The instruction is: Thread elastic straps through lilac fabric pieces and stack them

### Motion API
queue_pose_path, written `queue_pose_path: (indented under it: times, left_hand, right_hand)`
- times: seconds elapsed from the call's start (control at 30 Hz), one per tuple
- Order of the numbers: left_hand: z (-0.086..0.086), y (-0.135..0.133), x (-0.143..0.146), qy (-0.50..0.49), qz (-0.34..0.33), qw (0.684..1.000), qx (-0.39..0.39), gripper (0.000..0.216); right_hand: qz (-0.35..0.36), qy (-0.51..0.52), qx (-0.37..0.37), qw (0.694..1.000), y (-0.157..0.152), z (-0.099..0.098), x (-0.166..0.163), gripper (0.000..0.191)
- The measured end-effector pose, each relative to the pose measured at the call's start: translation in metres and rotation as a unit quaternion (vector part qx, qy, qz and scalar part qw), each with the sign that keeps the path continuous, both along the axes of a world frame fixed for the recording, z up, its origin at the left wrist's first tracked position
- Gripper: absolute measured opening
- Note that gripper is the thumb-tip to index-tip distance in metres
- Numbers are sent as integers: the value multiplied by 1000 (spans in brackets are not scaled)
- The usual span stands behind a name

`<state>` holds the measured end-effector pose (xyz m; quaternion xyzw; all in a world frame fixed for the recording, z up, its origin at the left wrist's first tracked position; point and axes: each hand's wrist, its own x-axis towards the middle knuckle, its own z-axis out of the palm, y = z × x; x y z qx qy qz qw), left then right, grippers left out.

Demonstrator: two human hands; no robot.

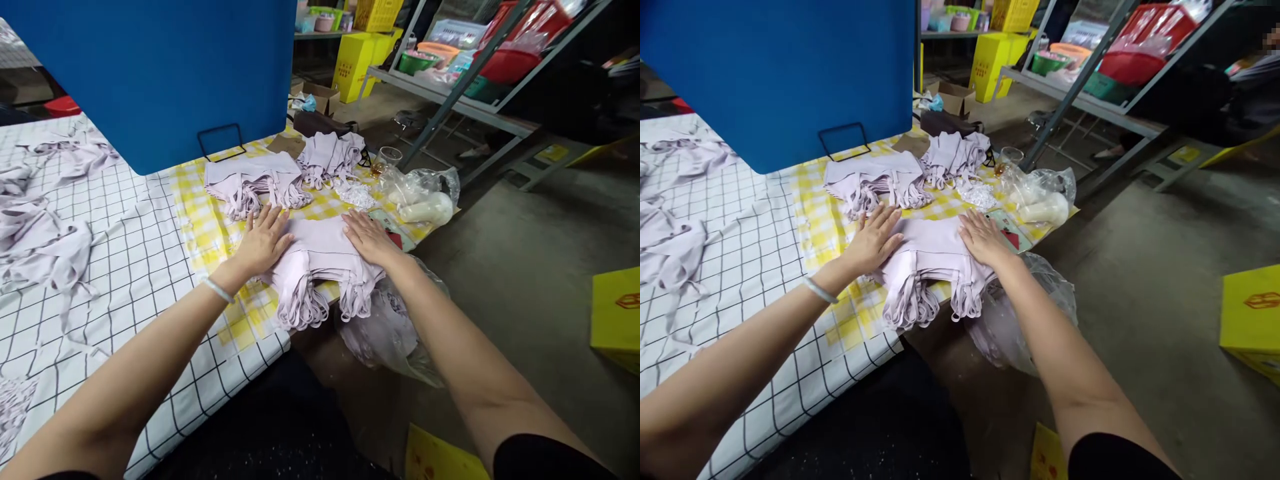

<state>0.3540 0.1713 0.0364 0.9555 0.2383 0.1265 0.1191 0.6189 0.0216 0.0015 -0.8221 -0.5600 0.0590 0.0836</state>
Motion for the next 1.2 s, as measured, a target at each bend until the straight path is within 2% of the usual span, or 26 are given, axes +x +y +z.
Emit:
queue_pose_path:
  times: [0.07,0.13,0.2,0.27,0.33,0.43,0.63,0.73,0.8,0.87,0.9,0.93,1.0,1.07,1.13,1.2]
  left_hand:
    - [6,-29,-27,-123,-15,992,20,39]
    - [7,-66,-57,-184,-48,981,19,29]
    - [1,-98,-81,-172,-62,983,8,28]
    - [-8,-117,-96,-150,-55,987,-8,22]
    - [-16,-123,-101,-147,-46,988,-25,13]
    - [-23,-118,-101,-164,-46,983,-69,8]
    - [-24,-120,-114,-229,-42,958,-167,11]
    - [-22,-121,-137,-262,-13,948,-179,20]
    - [-23,-114,-162,-291,48,940,-172,25]
    - [-26,-102,-193,-325,152,918,-167,24]
    - [-27,-97,-210,-340,210,900,-173,22]
    - [-27,-92,-226,-354,265,878,-184,21]
    - [-27,-85,-254,-373,349,833,-214,20]
    - [-26,-79,-276,-387,387,805,-228,22]
    - [-27,-67,-293,-381,407,804,-208,24]
    - [-31,-46,-308,-347,427,819,-165,26]
  right_hand:
    - [5,-24,36,999,0,18,-10,62]
    - [45,-27,94,994,4,35,-26,59]
    - [123,16,109,986,14,46,-45,57]
    - [190,75,69,977,26,48,-63,58]
    - [203,115,6,973,38,43,-76,60]
    - [171,124,-50,976,49,33,-83,63]
    - [168,99,-50,980,42,23,-80,60]
    - [152,42,-14,987,37,29,-82,58]
    - [146,-23,97,984,45,38,-96,57]
    - [200,-35,218,955,64,49,-134,53]
    - [249,-13,233,940,76,53,-165,50]
    - [305,19,217,927,90,56,-201,44]
    - [406,75,112,904,122,54,-286,36]
    - [444,62,-1,894,162,43,-367,31]
    - [447,45,-3,893,206,31,-430,37]
    - [447,32,20,894,245,23,-469,39]
